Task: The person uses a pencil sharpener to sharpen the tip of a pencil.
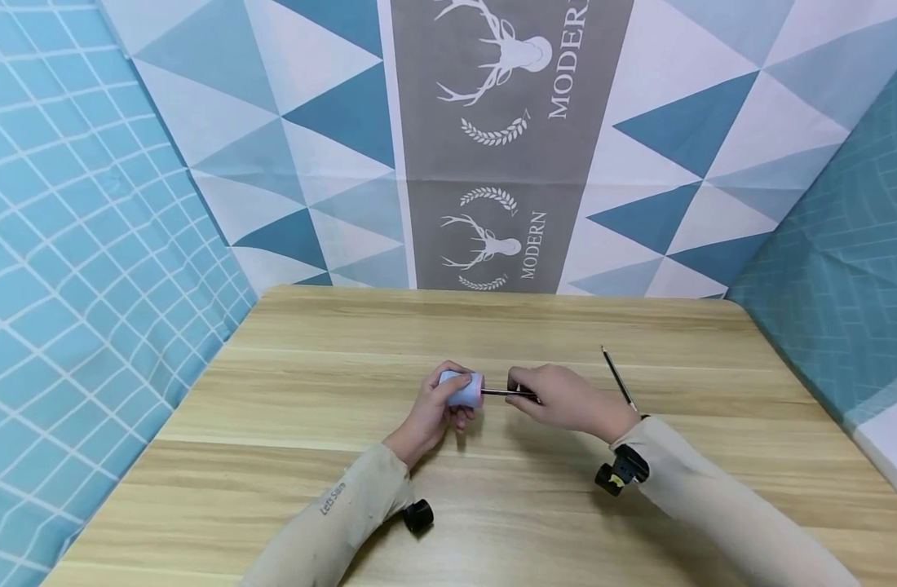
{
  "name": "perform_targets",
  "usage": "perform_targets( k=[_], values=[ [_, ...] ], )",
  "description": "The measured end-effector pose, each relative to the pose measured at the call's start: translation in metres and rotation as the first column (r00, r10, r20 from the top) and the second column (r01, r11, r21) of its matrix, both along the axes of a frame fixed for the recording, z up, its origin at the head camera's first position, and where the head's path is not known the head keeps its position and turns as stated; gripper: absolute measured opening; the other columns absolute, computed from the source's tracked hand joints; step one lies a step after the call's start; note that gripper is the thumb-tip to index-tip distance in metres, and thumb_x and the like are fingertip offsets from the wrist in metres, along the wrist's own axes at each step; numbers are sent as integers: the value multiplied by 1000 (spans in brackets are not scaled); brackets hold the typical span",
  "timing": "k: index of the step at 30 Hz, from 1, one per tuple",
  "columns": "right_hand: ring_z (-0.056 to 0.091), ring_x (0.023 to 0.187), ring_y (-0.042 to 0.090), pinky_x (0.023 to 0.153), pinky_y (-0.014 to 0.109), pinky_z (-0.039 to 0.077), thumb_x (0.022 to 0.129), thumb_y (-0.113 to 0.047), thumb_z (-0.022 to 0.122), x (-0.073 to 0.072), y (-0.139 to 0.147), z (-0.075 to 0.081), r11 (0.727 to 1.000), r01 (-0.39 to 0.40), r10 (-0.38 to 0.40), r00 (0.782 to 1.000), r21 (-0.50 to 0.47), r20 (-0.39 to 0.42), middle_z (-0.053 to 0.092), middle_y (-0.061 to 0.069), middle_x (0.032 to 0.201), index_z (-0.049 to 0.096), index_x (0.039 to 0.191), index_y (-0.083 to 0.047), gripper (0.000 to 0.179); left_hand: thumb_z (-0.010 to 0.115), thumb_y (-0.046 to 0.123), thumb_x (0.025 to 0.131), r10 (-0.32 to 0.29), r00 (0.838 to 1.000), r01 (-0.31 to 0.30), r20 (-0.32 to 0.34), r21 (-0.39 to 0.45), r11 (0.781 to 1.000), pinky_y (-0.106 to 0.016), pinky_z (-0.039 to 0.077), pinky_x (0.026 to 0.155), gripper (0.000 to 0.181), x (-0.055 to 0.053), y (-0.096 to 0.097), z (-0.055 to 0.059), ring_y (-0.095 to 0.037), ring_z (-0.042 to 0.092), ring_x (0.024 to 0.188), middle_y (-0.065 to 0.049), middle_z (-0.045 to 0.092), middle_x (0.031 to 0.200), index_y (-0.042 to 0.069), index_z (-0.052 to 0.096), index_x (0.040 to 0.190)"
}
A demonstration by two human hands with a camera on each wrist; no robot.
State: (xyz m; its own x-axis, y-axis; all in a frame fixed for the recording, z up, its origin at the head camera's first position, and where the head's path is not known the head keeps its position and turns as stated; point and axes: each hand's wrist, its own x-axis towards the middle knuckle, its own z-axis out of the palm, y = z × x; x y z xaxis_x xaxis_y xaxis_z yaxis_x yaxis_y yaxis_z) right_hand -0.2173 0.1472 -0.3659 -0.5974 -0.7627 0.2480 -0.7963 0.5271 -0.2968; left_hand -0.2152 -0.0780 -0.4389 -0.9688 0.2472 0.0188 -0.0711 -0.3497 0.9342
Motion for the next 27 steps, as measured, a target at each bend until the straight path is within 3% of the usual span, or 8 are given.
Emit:
perform_targets(
  k=[3,9,11,13,18,21,23,27],
  values=[
    [43,55,2,48,20,40,94,-15,68,1,-1,-4,999,-34,41,972,34,-229,52,-10,68,57,85,-13,15,57,18,93,2,1000,-2,4,10,1000,-23,46,35,5,1,0,0,-11,56,44,-8,61,66,20,62,94],
    [42,46,9,39,21,36,108,-25,43,-6,-7,-20,990,-88,139,725,110,-675,53,-2,62,53,85,-7,31,57,19,94,5,1000,-5,5,40,999,-23,45,34,4,1,0,1,-11,55,43,-7,62,65,18,61,93],
    [35,44,8,37,20,31,111,-28,29,-9,-8,-24,987,-90,158,693,133,-703,48,-2,57,50,85,-7,40,57,19,94,11,1000,-11,7,48,999,-22,45,34,4,1,0,1,-11,54,42,-7,61,65,18,60,93],
    [28,44,5,37,19,25,111,-28,28,-11,-9,-25,986,-103,165,744,132,-648,40,-5,54,48,84,-8,38,57,18,94,16,1000,-17,12,47,999,-22,44,34,4,2,0,1,-11,54,42,-7,61,64,17,60,93],
    [26,46,-1,41,16,25,103,-16,55,-14,-13,-18,988,-148,152,970,32,-191,30,-12,56,45,82,-12,24,54,16,95,20,1000,-20,21,27,999,-22,44,33,6,2,-1,1,-10,54,41,-7,60,64,16,59,92],
    [30,48,0,45,18,29,103,-14,55,-17,-14,-9,994,-103,110,977,-48,183,32,-11,60,43,79,-13,27,54,16,94,16,1000,-16,16,15,1000,-22,44,33,7,2,-1,2,-11,54,41,-7,60,65,17,60,92],
    [28,45,4,42,21,27,105,-18,51,-19,-13,-3,997,-39,68,892,-72,447,32,-9,58,43,77,-12,29,54,16,94,10,1000,-10,13,10,1000,-22,44,34,6,2,-1,2,-11,54,41,-7,60,65,17,60,92],
    [21,40,9,36,24,18,107,-26,46,-25,-12,4,994,93,-11,595,-56,804,29,-4,52,44,78,-9,33,56,18,93,4,1000,-4,13,19,1000,-22,44,34,4,1,-1,2,-11,54,42,-7,60,67,18,60,91]
  ],
)
